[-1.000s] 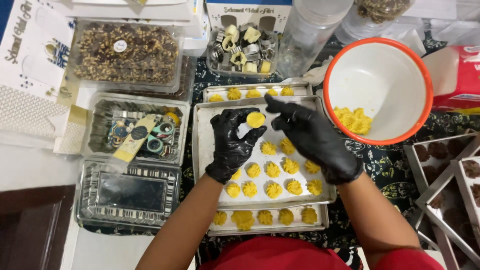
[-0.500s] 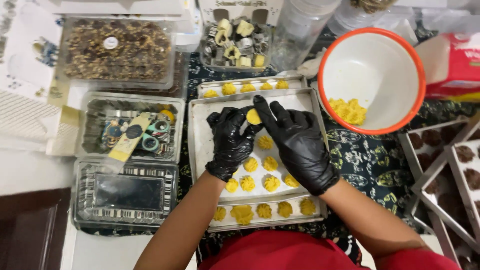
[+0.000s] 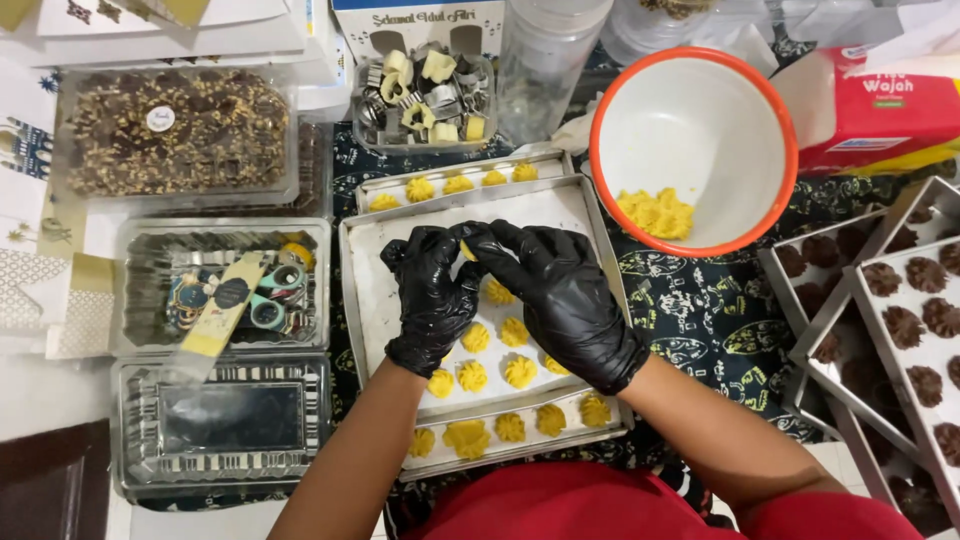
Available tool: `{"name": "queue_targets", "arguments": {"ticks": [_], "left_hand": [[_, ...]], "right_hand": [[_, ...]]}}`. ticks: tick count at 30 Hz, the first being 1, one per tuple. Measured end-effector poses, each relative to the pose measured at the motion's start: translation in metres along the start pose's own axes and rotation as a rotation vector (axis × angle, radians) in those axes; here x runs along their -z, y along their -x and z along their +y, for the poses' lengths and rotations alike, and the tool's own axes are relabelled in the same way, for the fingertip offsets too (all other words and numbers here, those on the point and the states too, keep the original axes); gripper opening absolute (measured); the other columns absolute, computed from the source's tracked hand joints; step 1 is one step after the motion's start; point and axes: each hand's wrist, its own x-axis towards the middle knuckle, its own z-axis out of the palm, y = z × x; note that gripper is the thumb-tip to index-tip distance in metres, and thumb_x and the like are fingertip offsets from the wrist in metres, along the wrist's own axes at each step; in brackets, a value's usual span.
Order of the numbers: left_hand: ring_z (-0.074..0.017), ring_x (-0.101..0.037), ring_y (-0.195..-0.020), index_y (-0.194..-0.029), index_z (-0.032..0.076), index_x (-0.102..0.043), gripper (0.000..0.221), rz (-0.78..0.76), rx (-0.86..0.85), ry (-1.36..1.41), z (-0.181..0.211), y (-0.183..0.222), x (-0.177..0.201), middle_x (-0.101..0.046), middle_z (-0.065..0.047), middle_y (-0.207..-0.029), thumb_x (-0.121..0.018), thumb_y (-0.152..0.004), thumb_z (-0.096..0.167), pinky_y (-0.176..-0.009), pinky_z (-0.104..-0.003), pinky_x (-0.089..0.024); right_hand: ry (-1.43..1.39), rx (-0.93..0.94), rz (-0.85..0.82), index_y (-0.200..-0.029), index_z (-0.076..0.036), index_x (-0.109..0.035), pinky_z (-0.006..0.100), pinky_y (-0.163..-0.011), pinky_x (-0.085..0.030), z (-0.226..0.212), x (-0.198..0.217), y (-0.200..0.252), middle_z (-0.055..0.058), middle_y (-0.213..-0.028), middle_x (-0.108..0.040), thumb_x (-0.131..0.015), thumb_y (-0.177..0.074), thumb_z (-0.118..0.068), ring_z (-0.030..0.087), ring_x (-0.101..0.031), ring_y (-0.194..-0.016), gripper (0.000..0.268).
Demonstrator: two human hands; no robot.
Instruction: Shaping small pieces of yellow dough using a manual mold and arranging them on a baking tray
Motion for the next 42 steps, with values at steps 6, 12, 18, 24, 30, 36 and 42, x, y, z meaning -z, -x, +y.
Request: {"name": "queue_targets", "arguments": {"ticks": [6,12,18,24,30,36,42], "left_hand": [[-0.0301,-0.064,-0.107,-0.124,0.012,-0.068,0.034,-0.072,0.011,-0.046,-0.008,0.006,-0.001,-0.071,-0.005,-0.108,-0.071,-0.093,0.025,-0.107,-0.045,-0.033],[-0.0377,-0.067,-0.105,-0.125,0.005,-0.067,0.04,-0.239,0.082,0.077,-0.025,0.02,-0.003,-0.073,-0.015,-0.103,-0.073,-0.085,0.006,-0.104,-0.051,-0.041],[-0.0398,-0.059,-0.117,-0.144,0.004,-0.052,0.066,-0.573,0.025,0.052,-0.039,0.022,0.013,-0.066,-0.019,-0.121,-0.066,-0.079,0.0,-0.109,-0.05,-0.034],[-0.0377,-0.062,-0.112,-0.127,0.005,-0.061,0.053,-0.74,0.073,0.091,-0.058,0.036,0.011,-0.069,-0.017,-0.112,-0.064,-0.075,0.0,-0.104,-0.047,-0.045],[-0.0401,-0.065,-0.104,-0.124,0.004,-0.065,0.042,-0.531,0.163,0.239,-0.058,0.052,0.006,-0.069,-0.017,-0.105,-0.063,-0.082,0.001,-0.089,-0.045,-0.057],[-0.0355,-0.071,-0.095,-0.109,0.005,-0.072,0.021,-0.383,0.227,0.417,-0.046,0.044,0.016,-0.072,-0.015,-0.097,-0.07,-0.089,0.01,-0.077,-0.039,-0.061],[-0.0434,-0.07,-0.092,-0.111,-0.001,-0.07,0.025,-0.43,0.232,0.444,-0.022,0.03,0.026,-0.07,-0.023,-0.097,-0.063,-0.087,-0.001,-0.071,-0.042,-0.06]], "right_hand": [[-0.81,-0.172,-0.047,-0.121,-0.015,-0.076,0.037,-0.085,-0.058,-0.003,0.03,-0.035,0.014,-0.132,-0.069,-0.052,-0.092,0.008,0.03,-0.072,-0.098,0.044],[-1.019,-0.513,-0.266,-0.109,-0.004,-0.075,0.026,-0.059,-0.06,0.015,0.014,-0.057,0.008,-0.091,-0.073,-0.082,-0.084,-0.008,0.016,-0.073,-0.07,0.026],[-0.978,-0.481,-0.527,-0.106,-0.002,-0.07,0.036,-0.059,-0.067,0.033,0.004,-0.077,0.016,-0.086,-0.074,-0.088,-0.074,0.001,0.028,-0.078,-0.07,0.037],[-0.701,-0.396,-0.69,-0.092,-0.008,-0.068,0.03,-0.063,-0.063,0.02,0.0,-0.084,0.01,-0.08,-0.076,-0.094,-0.071,-0.02,0.023,-0.079,-0.072,0.035],[-0.681,-0.425,-0.752,-0.086,-0.007,-0.068,0.026,-0.057,-0.063,0.01,-0.008,-0.095,0.011,-0.073,-0.076,-0.099,-0.066,-0.02,0.022,-0.078,-0.067,0.039],[-0.481,-0.331,-0.757,-0.081,-0.007,-0.072,0.029,-0.065,-0.061,0.012,-0.028,-0.098,0.006,-0.071,-0.076,-0.095,-0.071,-0.022,0.018,-0.078,-0.069,0.029],[-0.455,-0.253,-0.747,-0.091,-0.017,-0.075,0.032,-0.073,-0.06,0.026,-0.056,-0.085,0.004,-0.082,-0.078,-0.093,-0.066,-0.017,0.025,-0.078,-0.081,0.032]]}}
